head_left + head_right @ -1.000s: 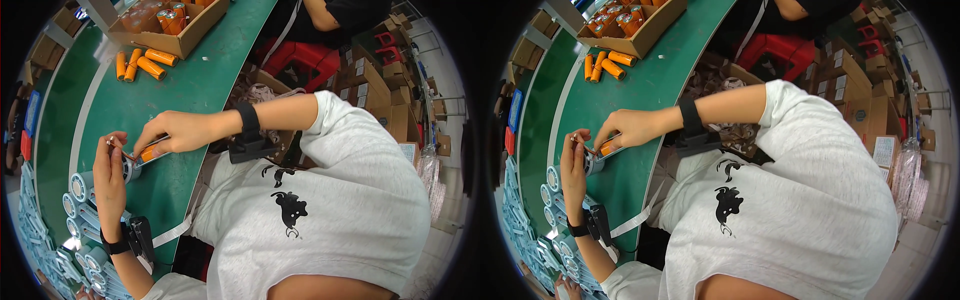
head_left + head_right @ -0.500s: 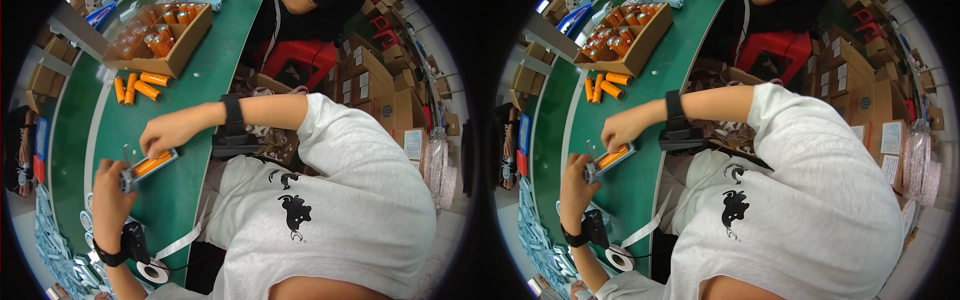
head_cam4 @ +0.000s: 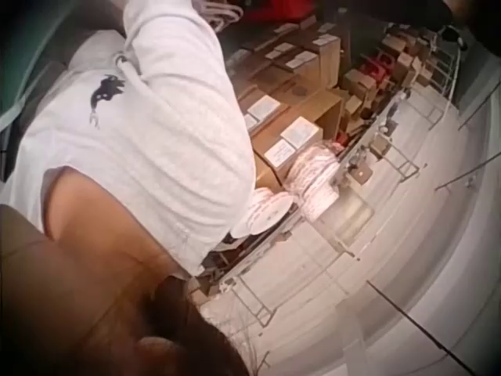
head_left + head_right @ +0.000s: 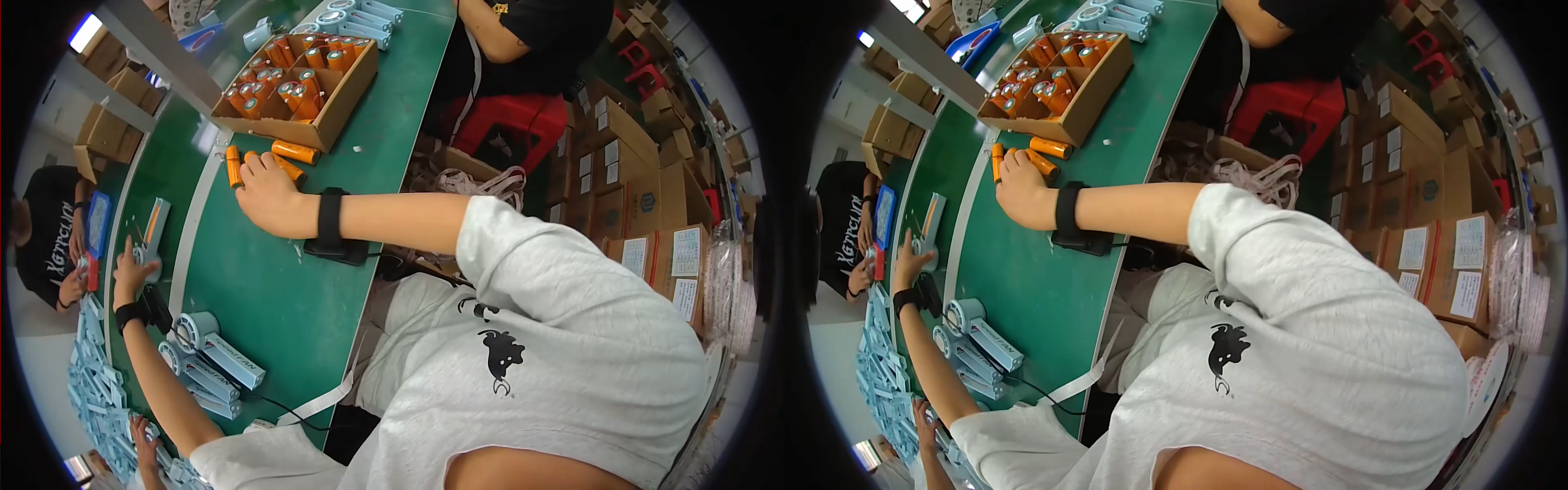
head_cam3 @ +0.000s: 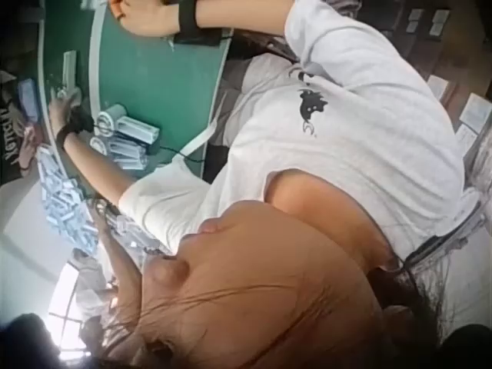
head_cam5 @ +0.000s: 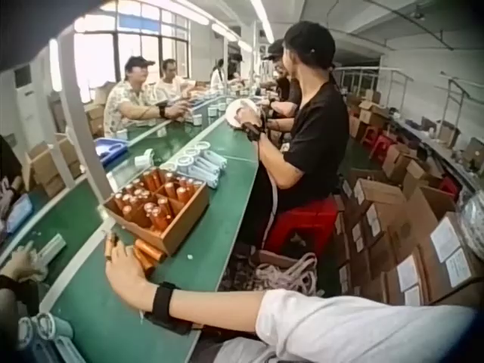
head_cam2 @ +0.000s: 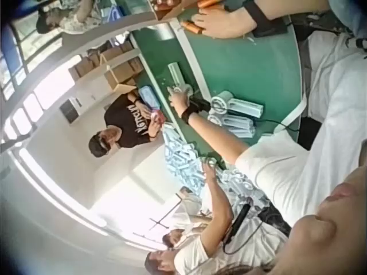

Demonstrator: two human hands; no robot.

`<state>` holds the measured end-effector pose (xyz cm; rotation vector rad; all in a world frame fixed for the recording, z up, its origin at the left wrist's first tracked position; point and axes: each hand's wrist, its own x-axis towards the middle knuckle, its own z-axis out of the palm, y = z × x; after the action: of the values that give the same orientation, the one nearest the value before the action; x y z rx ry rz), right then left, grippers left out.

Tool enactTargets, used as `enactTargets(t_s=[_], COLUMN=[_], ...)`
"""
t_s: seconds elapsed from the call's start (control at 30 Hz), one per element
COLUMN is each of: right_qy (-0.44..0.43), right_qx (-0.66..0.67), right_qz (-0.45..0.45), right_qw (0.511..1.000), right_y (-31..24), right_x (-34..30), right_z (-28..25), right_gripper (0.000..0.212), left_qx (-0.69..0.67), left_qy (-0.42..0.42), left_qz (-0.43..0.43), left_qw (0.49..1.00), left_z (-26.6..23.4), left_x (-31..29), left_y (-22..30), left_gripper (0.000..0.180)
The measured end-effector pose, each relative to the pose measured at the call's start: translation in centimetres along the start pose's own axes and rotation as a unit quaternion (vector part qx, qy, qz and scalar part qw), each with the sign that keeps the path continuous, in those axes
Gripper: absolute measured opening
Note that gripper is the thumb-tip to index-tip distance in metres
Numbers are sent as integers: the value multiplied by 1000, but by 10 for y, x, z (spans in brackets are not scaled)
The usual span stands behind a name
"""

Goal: The person applies adhesive tape to batteries, places each battery into a handheld fan housing, and presses the wires into the casing by hand.

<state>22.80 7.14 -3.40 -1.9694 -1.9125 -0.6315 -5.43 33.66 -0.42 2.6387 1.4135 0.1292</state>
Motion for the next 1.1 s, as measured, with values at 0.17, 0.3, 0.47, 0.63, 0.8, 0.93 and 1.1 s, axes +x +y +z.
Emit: enactTargets(t_s=[0.17, 0.3, 0.47, 0.63, 0.8, 0.93, 1.1], right_qy=[-60, -43, -151, -313, -234, -134, -198], right_qx=[68, 181, 288, 287, 561, 773, 810], right_qz=[-124, -102, -113, -183, -125, -124, -13], right_qw=[988, 977, 939, 887, 784, 608, 552], right_y=[22, 36, 38, -5, 18, -18, -18], right_x=[-52, -80, -73, -43, -72, -85, -82], right_z=[-39, -73, -64, -77, -80, -87, -93], right_gripper=[9, 6, 10, 15, 18, 14, 23], left_qx=[-19, -155, 12, 95, 69, 43, 17], left_qy=[47, -182, -53, 139, 285, 338, 393], left_qz=[200, -1, -153, -211, -123, -9, -8], left_qw=[979, 971, 987, 963, 948, 940, 919], left_z=[-84, -112, 2, 42, 47, 17, 11], left_x=[-131, -293, -411, -436, -422, -408, -325], left_y=[154, 185, 185, 206, 209, 215, 235], left_gripper=[70, 58, 73, 46, 37, 37, 37])
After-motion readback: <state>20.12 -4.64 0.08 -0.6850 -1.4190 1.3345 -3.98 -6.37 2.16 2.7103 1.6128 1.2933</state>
